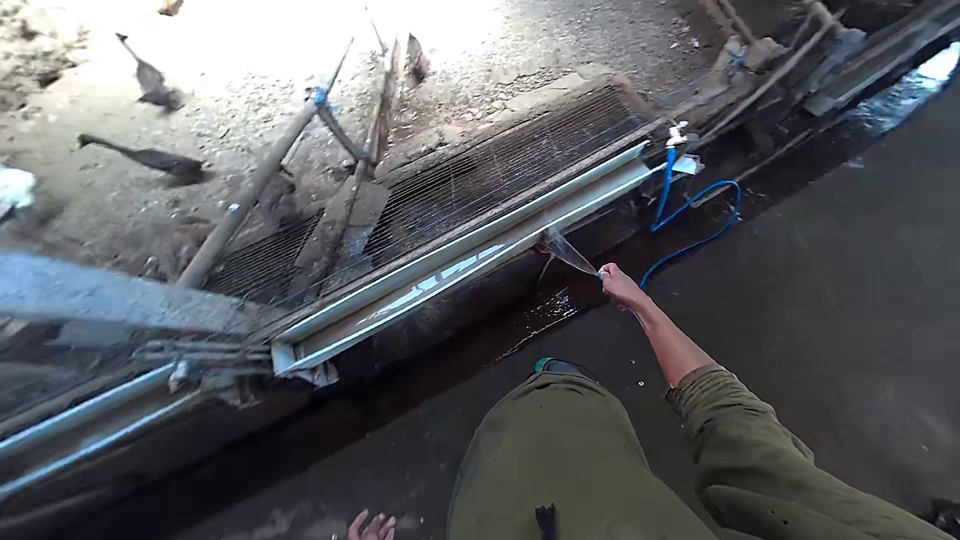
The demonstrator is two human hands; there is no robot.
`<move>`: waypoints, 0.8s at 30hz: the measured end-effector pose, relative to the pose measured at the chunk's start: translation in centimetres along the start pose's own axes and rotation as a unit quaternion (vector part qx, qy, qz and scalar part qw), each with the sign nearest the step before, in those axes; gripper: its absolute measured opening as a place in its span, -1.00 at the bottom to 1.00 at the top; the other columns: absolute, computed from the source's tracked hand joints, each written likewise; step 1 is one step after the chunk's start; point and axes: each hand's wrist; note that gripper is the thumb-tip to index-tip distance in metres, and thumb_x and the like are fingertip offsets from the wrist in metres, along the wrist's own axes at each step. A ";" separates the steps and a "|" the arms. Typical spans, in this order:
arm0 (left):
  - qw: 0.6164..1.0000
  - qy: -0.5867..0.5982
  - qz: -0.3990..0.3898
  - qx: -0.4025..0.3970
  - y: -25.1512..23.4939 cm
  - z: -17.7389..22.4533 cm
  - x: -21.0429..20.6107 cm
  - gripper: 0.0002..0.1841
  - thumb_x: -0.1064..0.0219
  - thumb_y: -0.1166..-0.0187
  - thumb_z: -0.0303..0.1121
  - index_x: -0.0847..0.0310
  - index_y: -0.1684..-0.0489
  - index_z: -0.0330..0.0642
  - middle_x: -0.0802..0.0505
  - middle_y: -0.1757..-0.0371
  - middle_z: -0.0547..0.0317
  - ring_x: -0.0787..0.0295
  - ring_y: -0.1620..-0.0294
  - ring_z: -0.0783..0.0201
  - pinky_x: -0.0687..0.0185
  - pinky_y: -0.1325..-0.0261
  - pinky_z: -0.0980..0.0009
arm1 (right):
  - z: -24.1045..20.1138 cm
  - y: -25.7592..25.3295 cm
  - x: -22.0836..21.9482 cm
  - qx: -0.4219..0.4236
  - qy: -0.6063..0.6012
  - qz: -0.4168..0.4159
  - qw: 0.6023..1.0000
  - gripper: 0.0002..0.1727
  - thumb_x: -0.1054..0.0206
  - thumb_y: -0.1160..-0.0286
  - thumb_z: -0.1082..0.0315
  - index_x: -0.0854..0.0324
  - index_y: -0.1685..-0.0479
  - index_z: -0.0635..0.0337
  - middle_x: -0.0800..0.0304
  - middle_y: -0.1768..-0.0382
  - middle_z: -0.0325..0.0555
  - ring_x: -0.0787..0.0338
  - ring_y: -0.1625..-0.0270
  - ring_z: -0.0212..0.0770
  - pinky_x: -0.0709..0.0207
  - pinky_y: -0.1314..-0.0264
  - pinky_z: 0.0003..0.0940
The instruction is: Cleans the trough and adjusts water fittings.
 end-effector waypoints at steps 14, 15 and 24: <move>0.986 0.066 0.092 0.121 1.6 -12.7 14.6 -0.49 -0.01 -0.82 -0.53 -0.04 -0.74 -0.25 -0.64 -0.15 -0.30 -0.73 0.20 0.11 -0.70 0.14 0.23 | -14.4 8.8 -21.2 0.153 0.125 -0.129 0.972 -0.56 0.25 -0.95 0.16 -0.31 -0.57 0.12 -0.68 0.01 0.21 -0.69 0.15 0.07 -0.53 0.05 0.05; 0.984 0.075 0.098 0.129 1.6 -13.5 15.5 -0.50 -0.01 -0.83 -0.52 -0.03 -0.73 -0.26 -0.64 -0.15 -0.31 -0.73 0.19 0.09 -0.70 0.13 0.22 | -15.4 9.5 -22.7 0.161 0.132 -0.139 0.968 -0.55 0.25 -0.95 0.16 -0.31 -0.57 0.12 -0.68 0.01 0.21 -0.68 0.17 0.07 -0.52 0.06 0.05; 0.972 0.144 0.120 0.140 1.4 -17.2 16.2 -0.48 -0.05 -0.80 -0.52 -0.04 -0.74 -0.26 -0.66 -0.08 -0.28 -0.75 0.23 0.12 -0.72 0.16 0.22 | -24.5 14.8 -33.5 0.236 0.180 -0.216 0.930 -0.57 0.19 -0.93 0.20 -0.33 -0.59 0.12 -0.71 -0.14 0.29 -0.76 -0.06 0.17 -0.56 -0.11 0.12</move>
Point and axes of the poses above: each hand's wrist, its own y-axis away from the middle knuckle, its own x-axis out of the back of the hand, z = x × y
